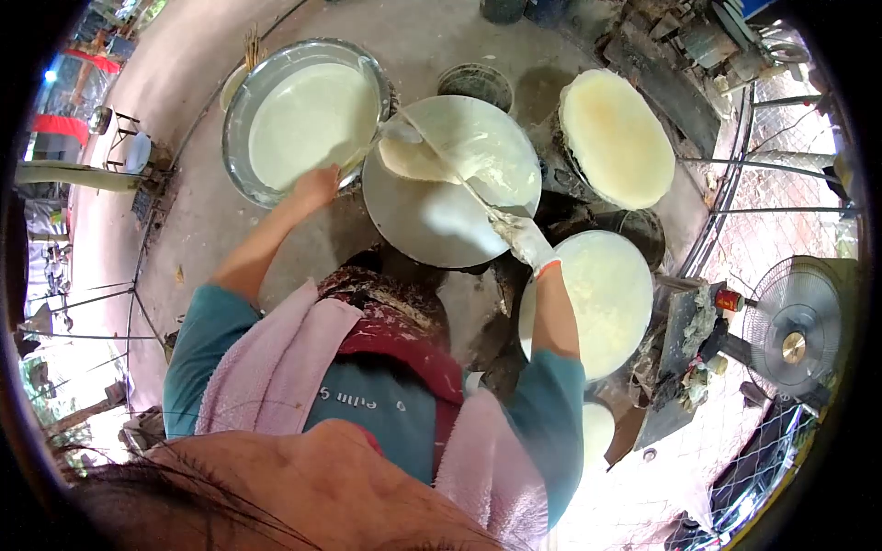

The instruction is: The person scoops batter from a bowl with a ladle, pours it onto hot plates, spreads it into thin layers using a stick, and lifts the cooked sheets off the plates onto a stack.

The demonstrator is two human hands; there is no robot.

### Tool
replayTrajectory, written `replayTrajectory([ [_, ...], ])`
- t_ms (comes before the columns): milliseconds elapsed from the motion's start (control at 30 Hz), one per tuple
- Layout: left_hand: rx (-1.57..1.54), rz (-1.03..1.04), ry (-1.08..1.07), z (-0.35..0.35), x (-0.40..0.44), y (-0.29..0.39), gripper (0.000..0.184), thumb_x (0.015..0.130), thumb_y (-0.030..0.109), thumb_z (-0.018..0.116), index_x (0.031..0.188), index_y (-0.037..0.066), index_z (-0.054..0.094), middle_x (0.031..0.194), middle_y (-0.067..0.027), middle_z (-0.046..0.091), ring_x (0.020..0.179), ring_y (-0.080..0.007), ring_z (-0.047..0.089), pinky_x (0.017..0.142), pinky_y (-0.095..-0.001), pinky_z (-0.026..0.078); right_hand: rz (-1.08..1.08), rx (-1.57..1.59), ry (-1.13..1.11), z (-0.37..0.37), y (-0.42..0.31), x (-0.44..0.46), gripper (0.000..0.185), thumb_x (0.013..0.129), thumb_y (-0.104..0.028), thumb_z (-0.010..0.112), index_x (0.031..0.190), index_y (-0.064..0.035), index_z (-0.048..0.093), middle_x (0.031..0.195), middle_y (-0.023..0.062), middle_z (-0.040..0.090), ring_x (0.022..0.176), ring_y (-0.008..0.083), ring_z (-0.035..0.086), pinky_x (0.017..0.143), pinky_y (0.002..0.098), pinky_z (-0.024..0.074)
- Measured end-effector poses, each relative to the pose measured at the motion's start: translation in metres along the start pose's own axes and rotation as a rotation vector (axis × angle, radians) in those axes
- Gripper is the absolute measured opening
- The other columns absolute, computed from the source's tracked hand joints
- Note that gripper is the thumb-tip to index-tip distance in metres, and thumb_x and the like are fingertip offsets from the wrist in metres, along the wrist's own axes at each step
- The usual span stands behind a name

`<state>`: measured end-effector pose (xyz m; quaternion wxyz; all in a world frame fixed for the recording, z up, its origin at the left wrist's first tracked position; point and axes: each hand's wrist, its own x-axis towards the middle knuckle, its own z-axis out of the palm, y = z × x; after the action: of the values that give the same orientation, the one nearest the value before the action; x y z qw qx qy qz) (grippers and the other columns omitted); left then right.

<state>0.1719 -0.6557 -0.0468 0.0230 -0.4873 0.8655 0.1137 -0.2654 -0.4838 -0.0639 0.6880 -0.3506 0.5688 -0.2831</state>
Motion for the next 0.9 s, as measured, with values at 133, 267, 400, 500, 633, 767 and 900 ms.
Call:
replayTrajectory([
  [133,0.003,0.231,-0.076,-0.006,-0.052,-0.031,0.017,0.091,0.014,0.044,0.100,0.001,0.051,0.076,-0.0230,0.062,0.076,-0.0415,0.063,0.064,-0.0523,0.049,0.071,0.070,-0.021,0.022,0.031,-0.020,0.038,0.092,-0.012,0.058,0.129,-0.0025,0.054,0.091,-0.0055,0.058,0.063,0.0013,0.048,0.051,0.0154,0.0387],
  [267,-0.053,0.114,-0.350,-0.003,-0.101,-0.026,0.018,0.092,0.015,0.044,0.102,0.001,0.051,0.079,-0.0237,0.062,0.079,-0.0406,0.062,0.068,-0.0522,0.048,0.257,0.587,0.050,0.064,0.028,-0.081,0.041,0.087,-0.002,0.062,0.128,-0.0032,0.055,0.087,-0.0005,0.062,0.056,0.0027,0.047,0.045,0.0178,0.0353],
  [400,-0.216,0.153,-0.484,0.001,-0.102,-0.027,0.022,0.092,0.021,0.050,0.100,0.001,0.050,0.078,-0.0223,0.062,0.077,-0.0429,0.061,0.069,-0.0509,0.049,0.006,0.657,0.381,0.185,0.065,-0.092,0.033,0.091,-0.016,0.061,0.123,-0.0068,0.058,0.072,-0.0069,0.053,0.053,0.0050,0.045,0.046,0.0177,0.0336],
  [500,-0.470,0.328,-0.335,-0.041,-0.088,-0.050,0.027,0.091,0.026,0.055,0.094,0.000,0.050,0.071,-0.0214,0.061,0.069,-0.0462,0.057,0.063,-0.0493,0.045,-0.048,0.884,0.314,0.258,0.030,-0.038,0.030,0.093,-0.022,0.058,0.119,-0.0066,0.058,0.065,-0.0053,0.047,0.050,0.0064,0.041,0.043,0.0215,0.0323],
  [633,-0.801,0.126,-0.091,-0.090,-0.092,-0.093,0.021,0.092,0.019,0.056,0.087,0.000,0.052,0.059,-0.0129,0.050,0.053,-0.0232,0.049,0.052,-0.0372,0.037,-0.201,1.015,0.461,0.336,-0.045,0.083,0.028,0.097,-0.025,0.051,0.117,-0.0063,0.059,0.063,-0.0024,0.045,0.049,0.0098,0.041,0.042,0.0256,0.0328],
  [767,-1.102,-0.079,0.052,-0.078,-0.087,-0.158,0.018,0.093,0.015,0.055,0.083,0.000,0.052,0.058,-0.0037,0.043,0.056,-0.0081,0.038,0.049,-0.0299,0.034,-0.119,0.577,0.909,0.363,0.021,0.235,0.030,0.096,-0.027,0.052,0.108,-0.0005,0.059,0.078,0.0050,0.058,0.068,0.0158,0.054,0.061,0.0276,0.0436],
  [900,-1.045,-0.038,0.101,-0.066,-0.105,-0.201,0.013,0.095,0.013,0.053,0.088,0.003,0.052,0.064,0.0016,0.045,0.060,-0.0047,0.043,0.050,-0.0229,0.036,-0.070,0.781,1.045,0.378,0.008,0.182,0.036,0.095,-0.027,0.052,0.112,0.0038,0.059,0.085,0.0081,0.061,0.073,0.0194,0.055,0.068,0.0308,0.0445],
])
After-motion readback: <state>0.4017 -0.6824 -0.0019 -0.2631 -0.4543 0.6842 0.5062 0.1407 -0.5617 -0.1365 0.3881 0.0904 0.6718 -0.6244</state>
